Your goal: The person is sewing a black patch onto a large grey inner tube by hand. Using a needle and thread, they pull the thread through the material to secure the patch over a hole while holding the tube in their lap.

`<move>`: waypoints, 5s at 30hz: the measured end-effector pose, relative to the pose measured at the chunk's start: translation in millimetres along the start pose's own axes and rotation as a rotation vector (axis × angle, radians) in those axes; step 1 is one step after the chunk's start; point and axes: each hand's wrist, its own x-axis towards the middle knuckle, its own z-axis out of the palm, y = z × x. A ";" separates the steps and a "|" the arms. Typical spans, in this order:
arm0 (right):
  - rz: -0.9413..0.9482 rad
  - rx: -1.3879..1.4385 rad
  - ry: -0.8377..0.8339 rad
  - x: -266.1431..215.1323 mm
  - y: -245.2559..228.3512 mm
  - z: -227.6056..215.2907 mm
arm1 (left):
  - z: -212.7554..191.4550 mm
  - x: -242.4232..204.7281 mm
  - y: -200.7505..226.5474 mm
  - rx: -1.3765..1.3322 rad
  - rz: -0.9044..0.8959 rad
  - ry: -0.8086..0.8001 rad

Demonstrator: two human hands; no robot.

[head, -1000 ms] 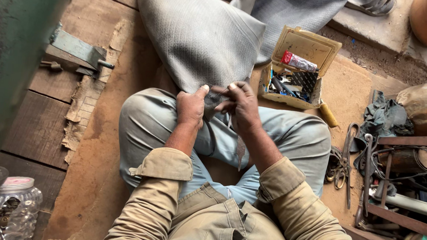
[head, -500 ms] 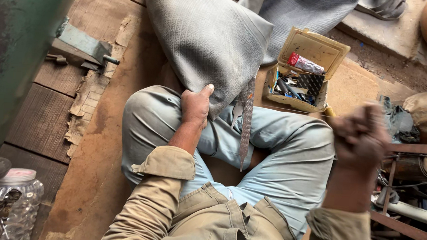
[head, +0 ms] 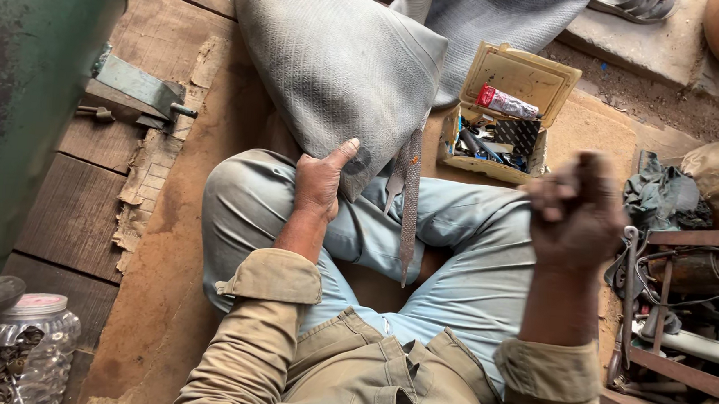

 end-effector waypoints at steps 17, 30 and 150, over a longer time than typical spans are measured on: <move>0.326 -0.760 -0.156 -21.4 177.8 75.3 | 1.9 -6.8 12.3 0.037 -0.055 -0.039; 0.584 -0.184 -0.205 -12.1 181.3 68.3 | 0.2 -6.9 15.4 -0.035 -0.076 -0.059; -0.403 -0.062 0.113 -42.6 -97.5 -56.1 | 3.6 -24.4 -10.8 0.532 0.274 0.102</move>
